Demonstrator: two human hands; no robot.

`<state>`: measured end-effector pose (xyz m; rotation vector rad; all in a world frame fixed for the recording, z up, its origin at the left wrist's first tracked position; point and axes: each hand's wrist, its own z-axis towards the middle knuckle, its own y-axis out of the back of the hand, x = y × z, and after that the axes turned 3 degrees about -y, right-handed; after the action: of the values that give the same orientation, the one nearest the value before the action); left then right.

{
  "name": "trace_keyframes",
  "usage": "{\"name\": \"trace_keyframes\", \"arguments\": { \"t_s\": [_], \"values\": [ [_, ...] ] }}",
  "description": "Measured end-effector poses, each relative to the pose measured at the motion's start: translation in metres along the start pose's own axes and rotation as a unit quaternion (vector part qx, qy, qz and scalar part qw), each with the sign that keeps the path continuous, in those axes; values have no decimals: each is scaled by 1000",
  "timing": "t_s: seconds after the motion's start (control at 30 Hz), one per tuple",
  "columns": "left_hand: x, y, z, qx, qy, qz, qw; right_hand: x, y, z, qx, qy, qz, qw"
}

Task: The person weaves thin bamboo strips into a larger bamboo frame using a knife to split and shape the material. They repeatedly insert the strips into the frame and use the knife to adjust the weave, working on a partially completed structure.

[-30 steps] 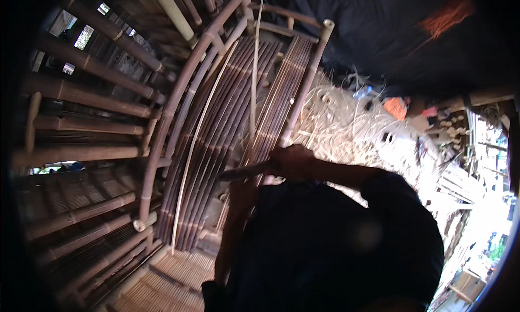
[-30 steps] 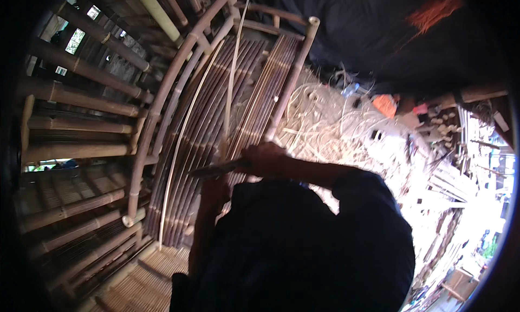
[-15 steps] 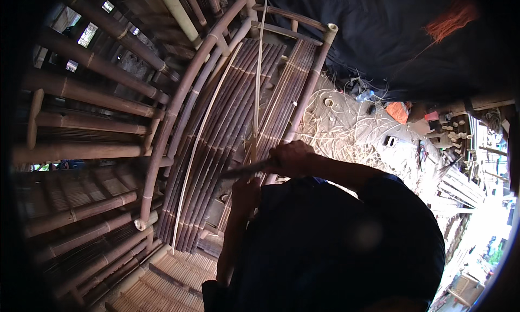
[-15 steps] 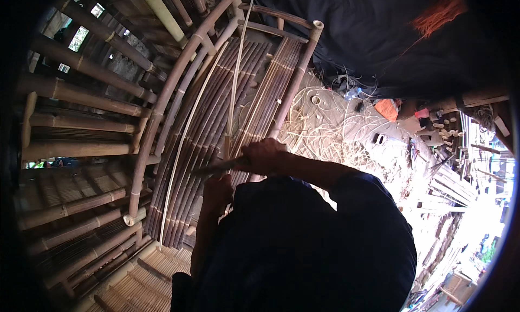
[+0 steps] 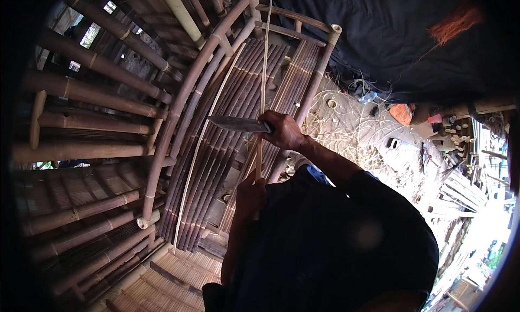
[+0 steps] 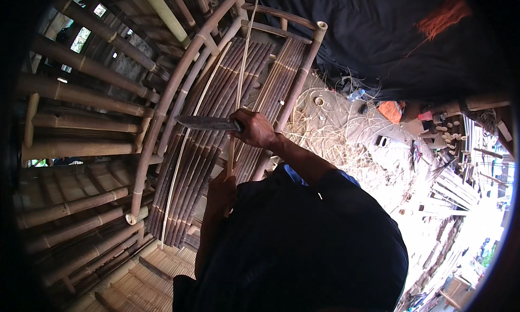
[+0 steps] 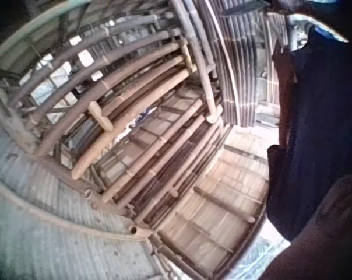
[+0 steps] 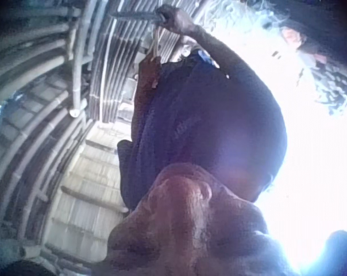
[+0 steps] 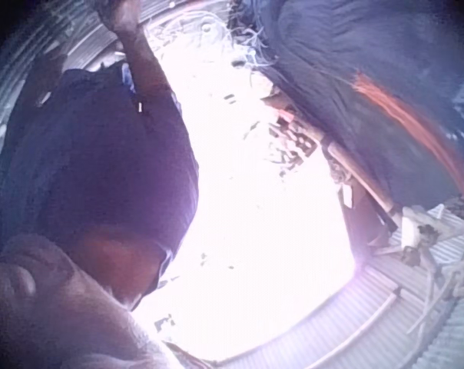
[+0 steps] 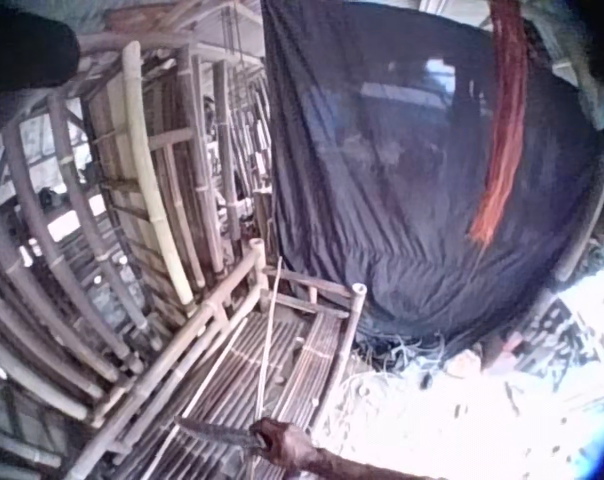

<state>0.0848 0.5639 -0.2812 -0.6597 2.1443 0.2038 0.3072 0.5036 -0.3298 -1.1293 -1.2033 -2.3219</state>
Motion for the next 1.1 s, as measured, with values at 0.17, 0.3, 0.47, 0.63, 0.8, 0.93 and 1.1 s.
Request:
{"name": "trace_keyframes", "arguments": {
  "t_s": [0.17,0.3,0.47,0.63,0.8,0.93,1.1],
  "values": [
    [-5,-3,-5,-6,15,-25,1000,-7,2,33,-51,-59,-7,997],
    [-10,-6,2,-63,-31,173,982,-37,-1,54,-52,-167,-4,985],
    [-36,-10,5,-43,16,123,991,-74,-16,57,-111,-167,21,979],
    [-21,13,-10,-31,50,48,997,-129,25,89,-229,-252,93,936],
    [-11,31,-8,-36,6,90,995,-157,92,107,-234,-384,-61,891],
    [50,63,-16,-134,-269,466,832,-175,69,98,-191,-340,43,920],
    [71,89,-88,-226,-236,502,801,-201,26,110,-216,-454,310,807]
  ]
}}
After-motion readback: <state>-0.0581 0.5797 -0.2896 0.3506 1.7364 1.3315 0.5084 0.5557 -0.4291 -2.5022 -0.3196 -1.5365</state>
